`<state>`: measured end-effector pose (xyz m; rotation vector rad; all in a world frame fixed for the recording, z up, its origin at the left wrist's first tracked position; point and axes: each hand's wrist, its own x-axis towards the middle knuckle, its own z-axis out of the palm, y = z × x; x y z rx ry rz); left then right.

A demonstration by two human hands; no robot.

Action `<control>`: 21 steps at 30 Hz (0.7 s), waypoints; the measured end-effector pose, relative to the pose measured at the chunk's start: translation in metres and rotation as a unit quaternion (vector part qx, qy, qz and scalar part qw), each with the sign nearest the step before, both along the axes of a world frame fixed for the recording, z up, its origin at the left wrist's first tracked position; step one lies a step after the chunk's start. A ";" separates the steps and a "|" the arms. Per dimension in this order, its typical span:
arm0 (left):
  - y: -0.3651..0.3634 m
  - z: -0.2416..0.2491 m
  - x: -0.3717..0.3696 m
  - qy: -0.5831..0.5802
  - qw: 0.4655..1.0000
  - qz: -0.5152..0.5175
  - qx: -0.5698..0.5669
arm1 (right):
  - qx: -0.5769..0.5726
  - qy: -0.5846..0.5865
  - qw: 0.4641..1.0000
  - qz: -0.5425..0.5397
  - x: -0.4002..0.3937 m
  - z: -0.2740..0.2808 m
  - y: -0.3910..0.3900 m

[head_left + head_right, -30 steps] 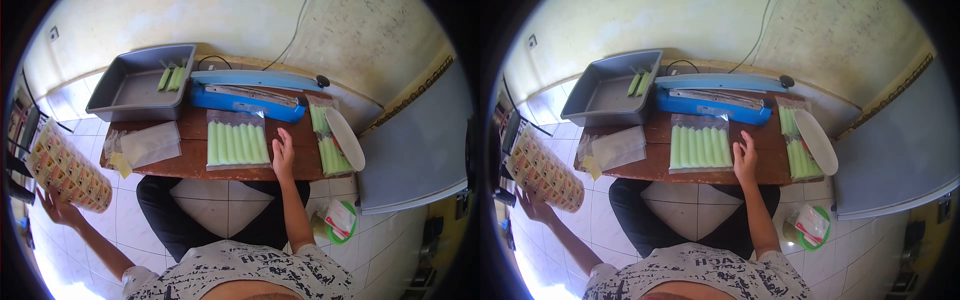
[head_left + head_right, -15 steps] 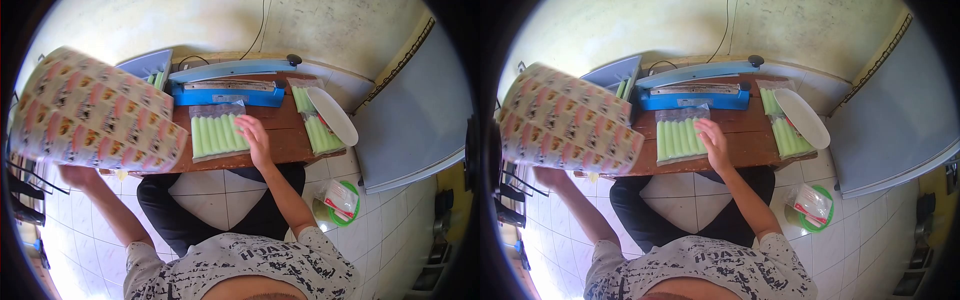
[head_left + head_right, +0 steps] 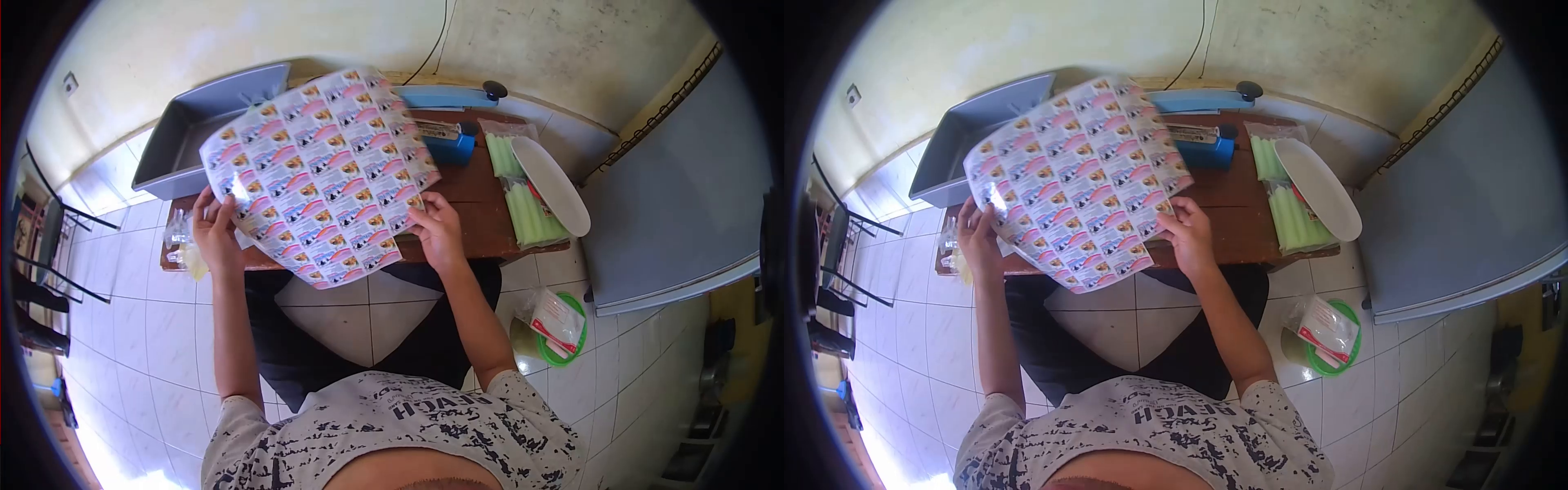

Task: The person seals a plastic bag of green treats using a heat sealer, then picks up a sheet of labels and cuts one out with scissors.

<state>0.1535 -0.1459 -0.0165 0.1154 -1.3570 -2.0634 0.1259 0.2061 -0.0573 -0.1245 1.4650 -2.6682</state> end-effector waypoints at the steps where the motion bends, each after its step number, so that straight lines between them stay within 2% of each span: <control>1: 0.006 0.001 0.001 -0.035 0.999 0.003 -0.008 | 0.007 -0.006 1.000 -0.013 0.005 0.005 0.002; 3: 0.011 0.000 0.002 -0.096 0.995 -0.015 -0.024 | 0.036 -0.018 0.999 -0.025 0.006 -0.002 0.007; 4: 0.017 -0.001 0.004 -0.098 0.995 -0.016 -0.023 | 0.064 -0.027 0.997 -0.039 0.007 -0.006 0.009; 6: 0.032 0.001 0.008 -0.087 0.991 -0.091 0.034 | 0.081 -0.033 0.995 -0.055 0.009 -0.013 0.008; 8: 0.044 -0.008 0.008 -0.089 0.990 -0.097 0.054 | 0.097 -0.037 0.992 -0.073 0.011 -0.016 0.012; 10: 0.050 -0.011 0.011 -0.107 0.987 -0.115 -0.015 | 0.165 -0.026 0.982 -0.088 0.016 -0.013 0.013; 11: 0.048 -0.010 0.013 -0.114 0.985 -0.130 -0.008 | 0.167 -0.028 0.981 -0.091 0.018 -0.012 0.016; 13: 0.048 -0.018 0.010 -0.105 0.987 -0.125 -0.005 | 0.281 0.037 0.951 -0.119 0.019 -0.011 0.036; 15: 0.048 -0.025 0.011 -0.093 0.988 -0.120 -0.002 | 0.386 0.086 0.894 -0.213 0.021 -0.009 0.067; 17: 0.046 -0.027 0.013 -0.100 0.989 -0.110 0.003 | 0.463 0.149 0.803 -0.344 0.019 -0.006 0.102; 19: 0.044 -0.030 0.013 -0.104 0.988 -0.110 0.003 | 0.544 0.142 0.716 -0.413 0.027 0.029 0.125; 21: 0.045 -0.033 0.011 -0.110 0.988 -0.109 0.005 | 0.654 0.265 0.535 -0.465 0.020 0.043 0.159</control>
